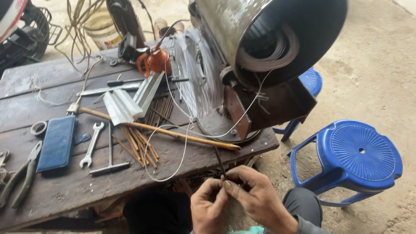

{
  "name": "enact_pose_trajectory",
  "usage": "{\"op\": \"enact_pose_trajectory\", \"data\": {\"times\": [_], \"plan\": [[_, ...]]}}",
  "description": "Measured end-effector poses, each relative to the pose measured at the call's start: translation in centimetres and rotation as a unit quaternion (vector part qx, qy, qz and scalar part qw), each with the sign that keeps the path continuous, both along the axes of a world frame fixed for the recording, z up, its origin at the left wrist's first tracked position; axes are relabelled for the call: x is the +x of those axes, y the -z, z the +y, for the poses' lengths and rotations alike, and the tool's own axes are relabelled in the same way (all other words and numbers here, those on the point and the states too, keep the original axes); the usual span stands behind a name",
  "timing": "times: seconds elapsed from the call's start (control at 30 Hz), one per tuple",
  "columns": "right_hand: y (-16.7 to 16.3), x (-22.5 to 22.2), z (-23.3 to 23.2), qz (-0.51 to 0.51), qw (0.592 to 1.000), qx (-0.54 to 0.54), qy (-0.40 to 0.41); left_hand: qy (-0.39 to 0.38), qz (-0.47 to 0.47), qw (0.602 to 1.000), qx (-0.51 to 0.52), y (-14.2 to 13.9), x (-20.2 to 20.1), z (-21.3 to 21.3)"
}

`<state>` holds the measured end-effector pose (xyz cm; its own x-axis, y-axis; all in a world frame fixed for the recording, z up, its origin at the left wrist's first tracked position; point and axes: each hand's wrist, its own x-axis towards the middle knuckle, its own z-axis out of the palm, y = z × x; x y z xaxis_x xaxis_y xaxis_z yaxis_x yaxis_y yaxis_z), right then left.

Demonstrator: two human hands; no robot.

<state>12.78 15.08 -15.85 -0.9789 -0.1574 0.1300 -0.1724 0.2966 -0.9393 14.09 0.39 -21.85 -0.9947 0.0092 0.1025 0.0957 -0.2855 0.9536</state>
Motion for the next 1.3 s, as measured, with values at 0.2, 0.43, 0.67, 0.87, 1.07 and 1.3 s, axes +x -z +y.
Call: {"op": "enact_pose_trajectory", "data": {"times": [0.2, 0.43, 0.67, 0.87, 1.07, 1.3], "plan": [[-6.6, 2.4, 5.1, 0.160, 0.986, 0.019, 0.052, 0.033, 0.339, 0.906, -0.251, -8.8, -0.2, -1.8], [-18.1, -1.6, 6.5, 0.390, 0.847, 0.273, 0.238, -0.223, 0.462, 0.783, -0.353, -21.2, -6.9, -2.8], [-20.2, -5.4, 3.7, 0.431, 0.852, 0.236, 0.178, -0.140, 0.416, 0.819, -0.368, -24.6, -10.0, -2.0], [-20.4, -6.0, 2.5, 0.424, 0.859, 0.224, 0.182, -0.109, 0.377, 0.846, -0.361, -25.1, -9.4, -1.3], [-20.0, -5.7, 1.5, 0.425, 0.848, 0.271, 0.166, -0.105, 0.378, 0.854, -0.343, -24.8, -9.4, -1.2], [-20.7, -5.3, 0.4, 0.423, 0.851, 0.269, 0.156, -0.097, 0.379, 0.855, -0.340, -24.6, -9.7, -1.7]]}}
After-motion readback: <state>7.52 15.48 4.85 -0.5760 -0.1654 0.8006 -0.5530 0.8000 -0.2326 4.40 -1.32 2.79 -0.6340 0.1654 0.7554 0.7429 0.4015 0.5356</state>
